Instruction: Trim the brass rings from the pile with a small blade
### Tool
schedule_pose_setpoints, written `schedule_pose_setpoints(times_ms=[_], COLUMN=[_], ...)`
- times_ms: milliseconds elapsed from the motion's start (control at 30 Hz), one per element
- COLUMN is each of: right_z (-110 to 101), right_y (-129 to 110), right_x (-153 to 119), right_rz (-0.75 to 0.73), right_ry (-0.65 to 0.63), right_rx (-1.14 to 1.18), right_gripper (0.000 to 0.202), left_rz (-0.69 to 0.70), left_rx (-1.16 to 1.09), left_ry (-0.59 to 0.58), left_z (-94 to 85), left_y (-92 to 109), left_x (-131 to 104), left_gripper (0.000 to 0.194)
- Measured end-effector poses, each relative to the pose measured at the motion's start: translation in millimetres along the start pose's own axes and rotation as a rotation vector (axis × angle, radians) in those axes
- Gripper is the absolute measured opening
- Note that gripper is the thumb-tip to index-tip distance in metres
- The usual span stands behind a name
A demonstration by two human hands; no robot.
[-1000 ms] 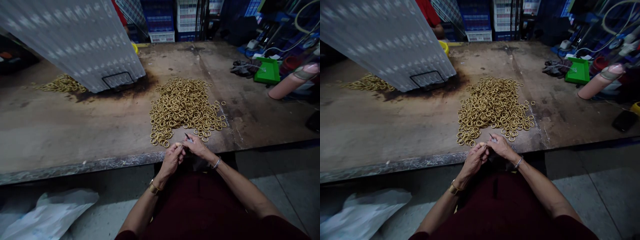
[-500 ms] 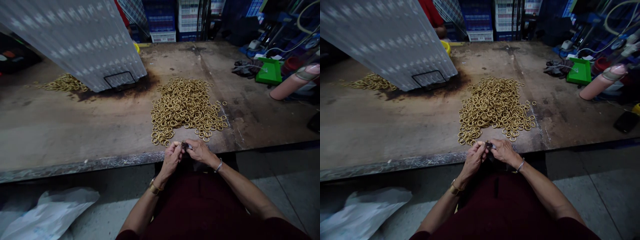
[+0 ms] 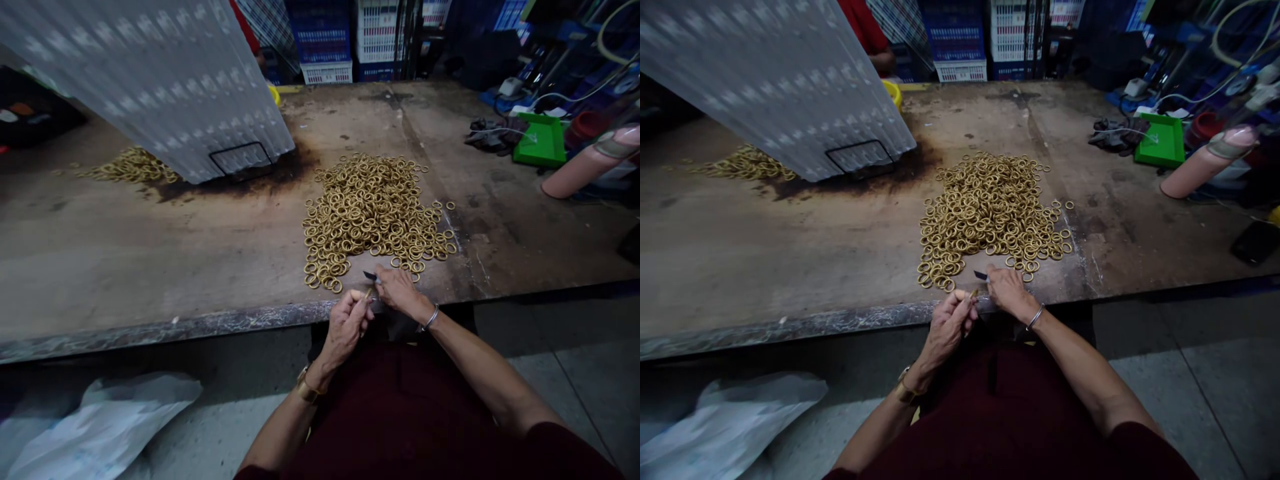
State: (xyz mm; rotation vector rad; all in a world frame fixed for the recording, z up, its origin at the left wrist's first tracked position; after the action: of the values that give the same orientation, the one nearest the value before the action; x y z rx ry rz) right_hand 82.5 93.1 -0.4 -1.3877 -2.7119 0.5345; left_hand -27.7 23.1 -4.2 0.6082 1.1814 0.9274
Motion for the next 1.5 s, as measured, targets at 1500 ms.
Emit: schedule_pose_setpoints(times_ms=[1500], right_z=[-17.7], right_y=[-8.2], right_x=[28.6], right_rz=[-0.11], right_ry=[0.413], right_rx=[0.331], right_gripper=[0.014], left_rz=[0.122], left_rx=[-0.065], left_ry=[0.186], left_z=[-24.4], left_y=[21.7], left_x=[31.5], left_gripper=[0.046])
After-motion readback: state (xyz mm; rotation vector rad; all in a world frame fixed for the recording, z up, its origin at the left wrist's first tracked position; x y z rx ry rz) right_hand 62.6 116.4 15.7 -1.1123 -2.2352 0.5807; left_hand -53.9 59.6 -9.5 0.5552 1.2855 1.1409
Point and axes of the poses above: each hand's wrist, its own x-axis towards the middle knuckle, its own z-axis out of the palm, y = z × x, the point moved 6 cm from there along x, towards the middle knuckle, and after that the axes turned 13 degrees about -z, right-handed, at the moved point
